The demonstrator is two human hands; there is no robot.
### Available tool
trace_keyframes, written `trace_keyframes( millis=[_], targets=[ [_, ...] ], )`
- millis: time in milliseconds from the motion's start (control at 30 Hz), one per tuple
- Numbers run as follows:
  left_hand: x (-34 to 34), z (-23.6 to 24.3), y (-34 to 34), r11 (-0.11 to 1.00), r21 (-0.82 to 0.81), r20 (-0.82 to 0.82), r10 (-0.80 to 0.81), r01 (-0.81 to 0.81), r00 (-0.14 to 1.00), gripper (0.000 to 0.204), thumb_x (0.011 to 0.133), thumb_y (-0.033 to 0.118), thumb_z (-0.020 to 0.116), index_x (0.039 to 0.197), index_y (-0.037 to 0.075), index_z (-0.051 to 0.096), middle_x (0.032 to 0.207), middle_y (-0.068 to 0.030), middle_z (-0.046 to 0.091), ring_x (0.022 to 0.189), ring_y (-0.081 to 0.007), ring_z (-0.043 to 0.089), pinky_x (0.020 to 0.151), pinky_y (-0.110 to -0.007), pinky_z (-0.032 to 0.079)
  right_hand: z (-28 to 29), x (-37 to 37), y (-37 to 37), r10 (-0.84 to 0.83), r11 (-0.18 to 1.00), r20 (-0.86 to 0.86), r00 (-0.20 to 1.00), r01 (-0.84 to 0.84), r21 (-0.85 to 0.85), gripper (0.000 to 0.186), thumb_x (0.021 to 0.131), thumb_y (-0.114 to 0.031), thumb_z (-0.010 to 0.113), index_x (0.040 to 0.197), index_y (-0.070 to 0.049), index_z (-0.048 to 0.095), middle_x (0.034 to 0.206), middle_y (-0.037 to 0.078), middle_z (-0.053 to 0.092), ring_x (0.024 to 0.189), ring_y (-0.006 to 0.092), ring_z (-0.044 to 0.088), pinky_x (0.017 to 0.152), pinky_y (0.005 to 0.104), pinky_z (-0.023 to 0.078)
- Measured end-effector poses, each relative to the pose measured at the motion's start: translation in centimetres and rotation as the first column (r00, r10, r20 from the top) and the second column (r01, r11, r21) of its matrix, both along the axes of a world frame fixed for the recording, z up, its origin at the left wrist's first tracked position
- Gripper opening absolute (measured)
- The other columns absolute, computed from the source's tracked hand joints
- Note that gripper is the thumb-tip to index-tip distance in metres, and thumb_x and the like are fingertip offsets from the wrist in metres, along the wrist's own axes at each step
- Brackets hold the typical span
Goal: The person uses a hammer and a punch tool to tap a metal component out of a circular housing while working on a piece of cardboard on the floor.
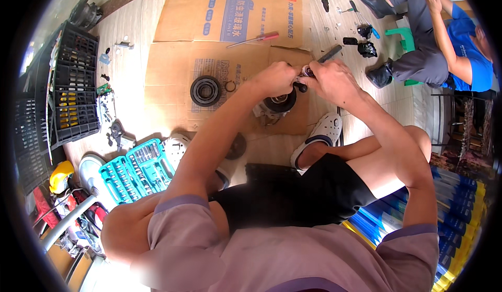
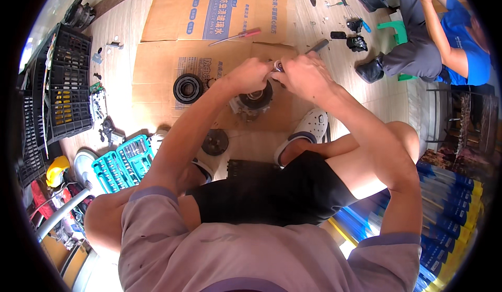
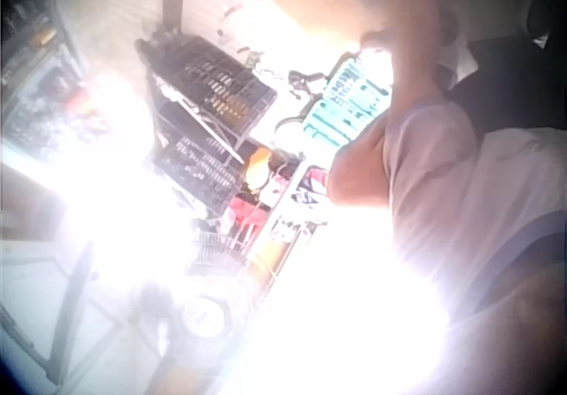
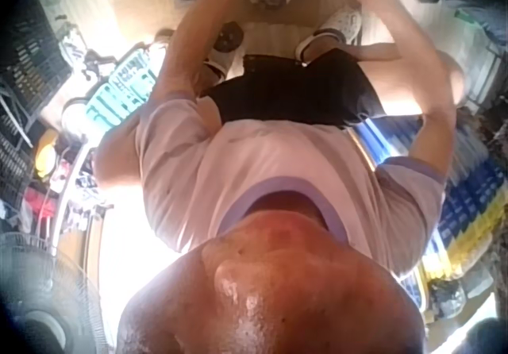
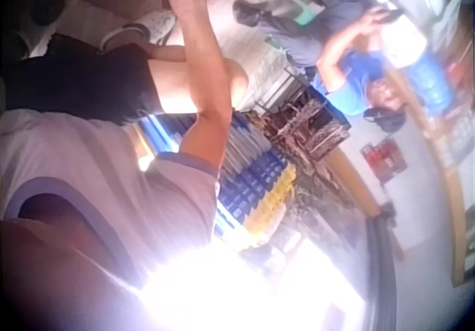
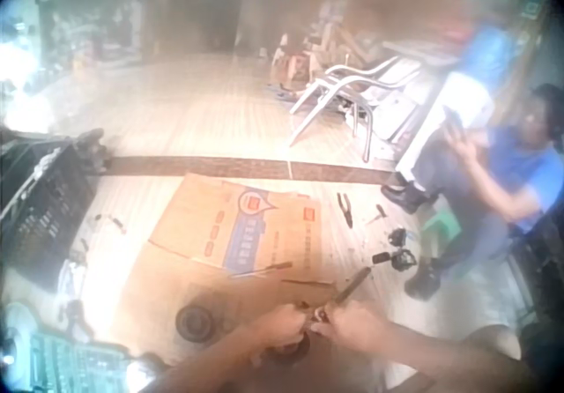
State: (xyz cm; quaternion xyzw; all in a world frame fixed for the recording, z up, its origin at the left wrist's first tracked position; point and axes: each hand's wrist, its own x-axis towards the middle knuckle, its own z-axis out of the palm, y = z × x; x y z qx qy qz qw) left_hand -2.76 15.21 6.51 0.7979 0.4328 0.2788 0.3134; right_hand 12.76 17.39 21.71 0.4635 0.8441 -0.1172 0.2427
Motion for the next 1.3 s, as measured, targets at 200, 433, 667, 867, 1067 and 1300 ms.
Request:
trace_keyframes(
  millis=[200, 433, 667, 867, 1067, 1300],
  targets=[
    [0.3, 0.0, 0.3, 0.999, 0.022, -0.040, -0.045, 0.046, 0.998, 0.028, 0.071, 0.001, 0.065, 0.099, 0.000, 0.067, 0.084, -0.0261, 0.070, 0.083, -0.0457, 0.069, 0.079, -0.054, 0.056, -2.4, 3.2, 1.3, 0.621, 0.702, -0.152, 0.769, -0.460, 0.544, 0.025, 0.092, -0.023, 0.071, 0.111, -0.007, 0.069, 0.107, 0.008, 0.071, 0.121, 0.0233, 0.059, 0.113, 0.0482, 0.033],
    [0.0, 0.2, 0.1, 0.999, -0.030, -0.046, -0.021, 0.019, 0.999, 0.029, 0.073, 0.002, 0.064, 0.101, 0.000, 0.067, 0.084, -0.0262, 0.069, 0.083, -0.0462, 0.068, 0.079, -0.054, 0.056, -0.2, 0.3, 0.6, 0.102, 0.994, -0.061, 0.993, -0.099, 0.054, 0.034, 0.092, -0.037, 0.069, 0.098, -0.003, 0.075, 0.091, 0.020, 0.074, 0.097, 0.0362, 0.071, 0.103, 0.0494, 0.045],
    [0.0, 0.5, -0.1, 0.999, -0.031, -0.021, -0.013, 0.012, 1.000, 0.025, 0.074, 0.001, 0.061, 0.098, 0.000, 0.068, 0.086, -0.0271, 0.069, 0.083, -0.0480, 0.066, 0.079, -0.054, 0.054, -1.0, 0.6, 0.2, -0.055, 0.998, -0.197, 0.979, 0.058, 0.012, 0.041, 0.095, -0.040, 0.067, 0.096, 0.000, 0.074, 0.084, 0.025, 0.071, 0.083, 0.0431, 0.070, 0.095, 0.0505, 0.050],
    [0.1, 0.5, 0.1, 0.999, -0.031, -0.029, -0.028, 0.027, 0.999, 0.019, 0.077, 0.001, 0.061, 0.094, -0.002, 0.066, 0.086, -0.0275, 0.068, 0.084, -0.0468, 0.067, 0.079, -0.054, 0.054, -1.9, 1.9, 0.2, 0.312, 0.922, -0.140, 0.940, -0.265, 0.282, 0.029, 0.095, -0.030, 0.067, 0.109, -0.005, 0.073, 0.090, 0.016, 0.073, 0.098, 0.0337, 0.070, 0.109, 0.0518, 0.039],
    [0.2, -0.3, 0.1, 1.000, 0.014, -0.038, -0.023, 0.024, 0.999, 0.017, 0.078, 0.002, 0.061, 0.094, -0.001, 0.065, 0.084, -0.0259, 0.068, 0.080, -0.0468, 0.067, 0.077, -0.055, 0.054, -2.2, 2.6, 1.2, 0.616, 0.699, -0.100, 0.782, -0.484, 0.526, 0.021, 0.095, -0.021, 0.065, 0.110, -0.009, 0.073, 0.105, 0.005, 0.073, 0.117, 0.0225, 0.063, 0.112, 0.0533, 0.034],
    [0.2, 0.4, -0.1, 1.000, -0.011, -0.008, -0.007, 0.007, 1.000, 0.022, 0.077, 0.001, 0.060, 0.097, -0.001, 0.067, 0.083, -0.0267, 0.068, 0.079, -0.0477, 0.066, 0.077, -0.054, 0.054, -1.5, 1.0, -0.2, -0.093, 0.995, -0.242, 0.966, 0.097, 0.005, 0.042, 0.095, -0.044, 0.066, 0.096, -0.002, 0.074, 0.084, 0.018, 0.074, 0.089, 0.0421, 0.071, 0.092, 0.0529, 0.051]
  ],
)
